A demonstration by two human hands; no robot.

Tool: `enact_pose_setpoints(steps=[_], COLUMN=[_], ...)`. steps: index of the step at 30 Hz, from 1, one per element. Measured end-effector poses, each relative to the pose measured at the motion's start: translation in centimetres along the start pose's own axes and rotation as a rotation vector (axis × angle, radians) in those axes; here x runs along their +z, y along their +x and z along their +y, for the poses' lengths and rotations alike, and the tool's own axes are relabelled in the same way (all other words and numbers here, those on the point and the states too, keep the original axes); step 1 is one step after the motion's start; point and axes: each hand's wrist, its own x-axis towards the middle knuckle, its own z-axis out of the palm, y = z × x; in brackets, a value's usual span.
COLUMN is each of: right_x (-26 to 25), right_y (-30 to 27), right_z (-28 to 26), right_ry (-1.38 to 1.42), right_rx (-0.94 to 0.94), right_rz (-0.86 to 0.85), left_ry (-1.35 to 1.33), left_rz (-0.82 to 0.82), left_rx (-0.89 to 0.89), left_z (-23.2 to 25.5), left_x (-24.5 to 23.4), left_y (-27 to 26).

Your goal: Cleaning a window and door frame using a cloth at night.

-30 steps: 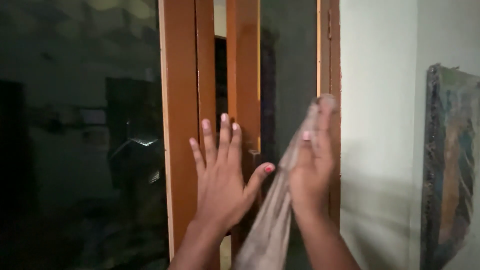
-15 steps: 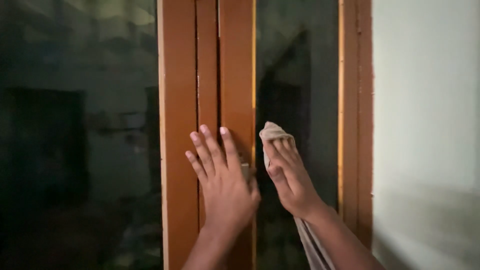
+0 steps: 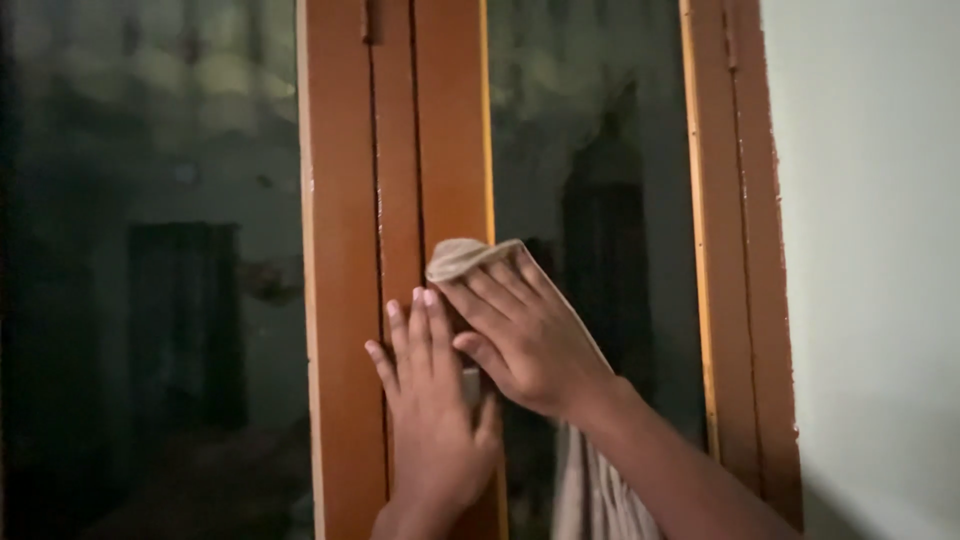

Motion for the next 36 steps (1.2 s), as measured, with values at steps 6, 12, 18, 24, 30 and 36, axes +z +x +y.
enact_pose_setpoints(steps=[6, 12, 18, 24, 30, 36], right_x=[1.0, 1.1, 1.0, 0.8, 0.8, -2.6], right_y=[4.5, 8.5, 11.5, 11.3, 8.8, 6.9], right_z=[6.2, 11.8, 17.5, 20.2, 20.4, 21.3], right_ry=[-0.150, -0.236, -0.297, -0.298, -0.344, -0.408], right_rx=[0.082, 0.188, 0.253, 0.352, 0.549, 0.561], right_rz=[-0.024, 0.081, 0.004, 0.169, 0.272, 0.169], left_ry=[-0.171, -0.190, -0.241, -0.168, -0.207, -0.241], left_rz=[-0.042, -0.062, 0.032, -0.073, -0.039, -0.050], left_rx=[-0.026, -0.168, -0.083, -0.237, -0.219, -0.242], left_z=[0.3, 0.7, 0.4, 1.1, 1.6, 1.4], left_x=[0.1, 0.7, 0.6, 0.4, 0.1, 0.3], left_y=[0.4, 0.0, -0.3, -0.1, -0.2, -0.3])
